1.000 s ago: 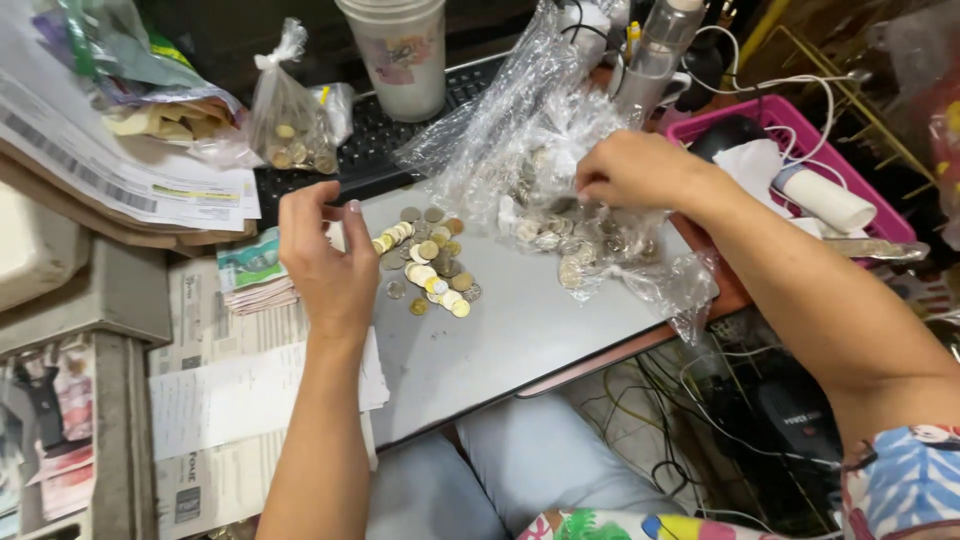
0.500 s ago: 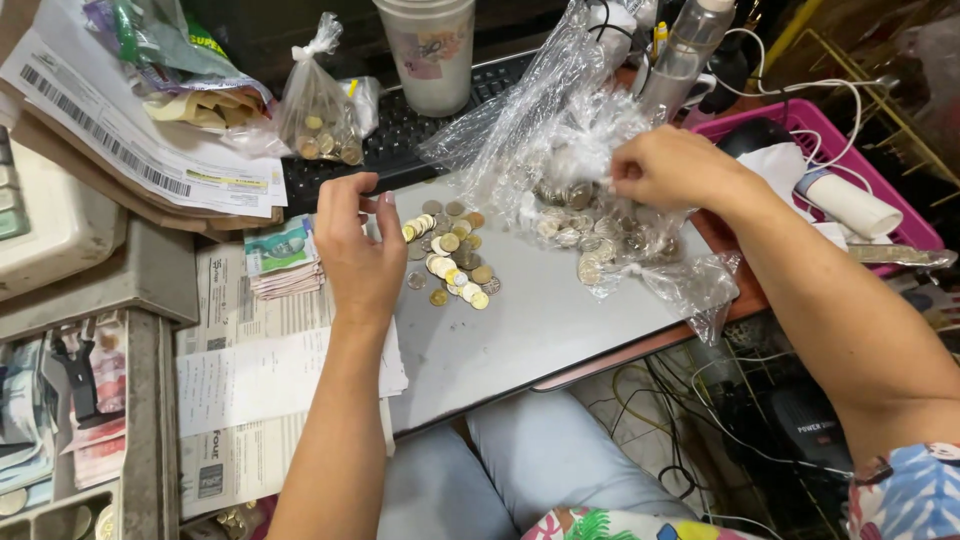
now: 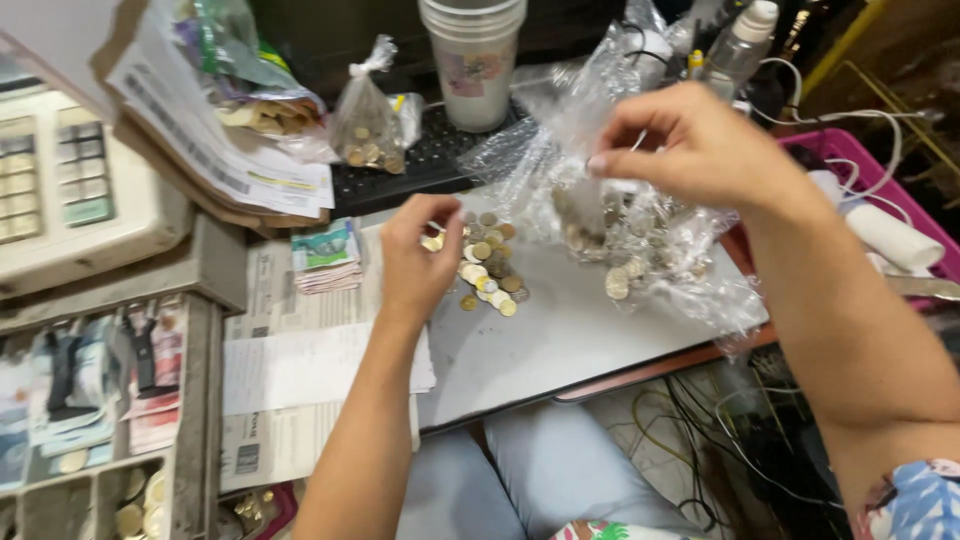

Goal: Sorting and bagging coins into small plastic bags at a checkout counter.

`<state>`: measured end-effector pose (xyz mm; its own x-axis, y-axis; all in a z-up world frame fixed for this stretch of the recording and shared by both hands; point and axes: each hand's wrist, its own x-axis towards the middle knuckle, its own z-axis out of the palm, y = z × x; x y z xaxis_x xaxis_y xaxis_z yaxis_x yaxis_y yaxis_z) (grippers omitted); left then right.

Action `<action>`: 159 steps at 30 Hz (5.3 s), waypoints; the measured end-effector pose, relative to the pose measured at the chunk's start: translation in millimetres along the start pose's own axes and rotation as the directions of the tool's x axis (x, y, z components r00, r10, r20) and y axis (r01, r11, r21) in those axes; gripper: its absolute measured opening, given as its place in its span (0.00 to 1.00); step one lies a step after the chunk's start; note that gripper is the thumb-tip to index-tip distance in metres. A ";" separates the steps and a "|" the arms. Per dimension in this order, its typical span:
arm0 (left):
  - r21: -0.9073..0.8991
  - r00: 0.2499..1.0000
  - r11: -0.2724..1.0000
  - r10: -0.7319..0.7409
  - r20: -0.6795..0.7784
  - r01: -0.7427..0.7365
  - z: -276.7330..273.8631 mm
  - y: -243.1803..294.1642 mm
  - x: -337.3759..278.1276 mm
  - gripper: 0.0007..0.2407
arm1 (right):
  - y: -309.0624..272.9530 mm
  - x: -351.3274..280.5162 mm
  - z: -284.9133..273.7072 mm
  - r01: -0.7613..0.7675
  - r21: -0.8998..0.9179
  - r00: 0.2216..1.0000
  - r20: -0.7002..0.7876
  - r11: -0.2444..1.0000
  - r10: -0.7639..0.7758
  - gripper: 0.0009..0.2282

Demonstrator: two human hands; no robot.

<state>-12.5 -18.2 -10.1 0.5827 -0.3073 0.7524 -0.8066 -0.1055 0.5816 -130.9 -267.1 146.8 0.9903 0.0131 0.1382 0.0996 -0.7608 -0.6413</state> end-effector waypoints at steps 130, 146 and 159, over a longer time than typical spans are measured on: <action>0.111 0.905 0.905 -0.420 0.073 0.411 4.7 -26.2 -11.7 0.03 | 47.4 55.8 172.1 0.547 -0.012 0.816 -0.214 0.837 -0.536 0.03; 0.228 0.821 0.808 -0.568 0.055 0.543 3.3 -10.6 -7.0 0.04 | 51.9 59.0 182.4 0.413 -0.259 0.882 -0.127 0.873 -0.454 0.04; 0.161 0.944 0.944 -0.307 0.122 0.287 -1.8 -0.2 -7.1 0.07 | 62.8 60.7 181.0 0.491 -0.209 0.810 -0.248 0.846 -0.531 0.03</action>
<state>-16.2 -14.4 -15.0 0.7856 -0.3730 0.4936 -0.6107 -0.3398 0.7152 -47.0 -196.7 -21.8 0.7252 0.2538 0.6401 0.5502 -0.7725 -0.3171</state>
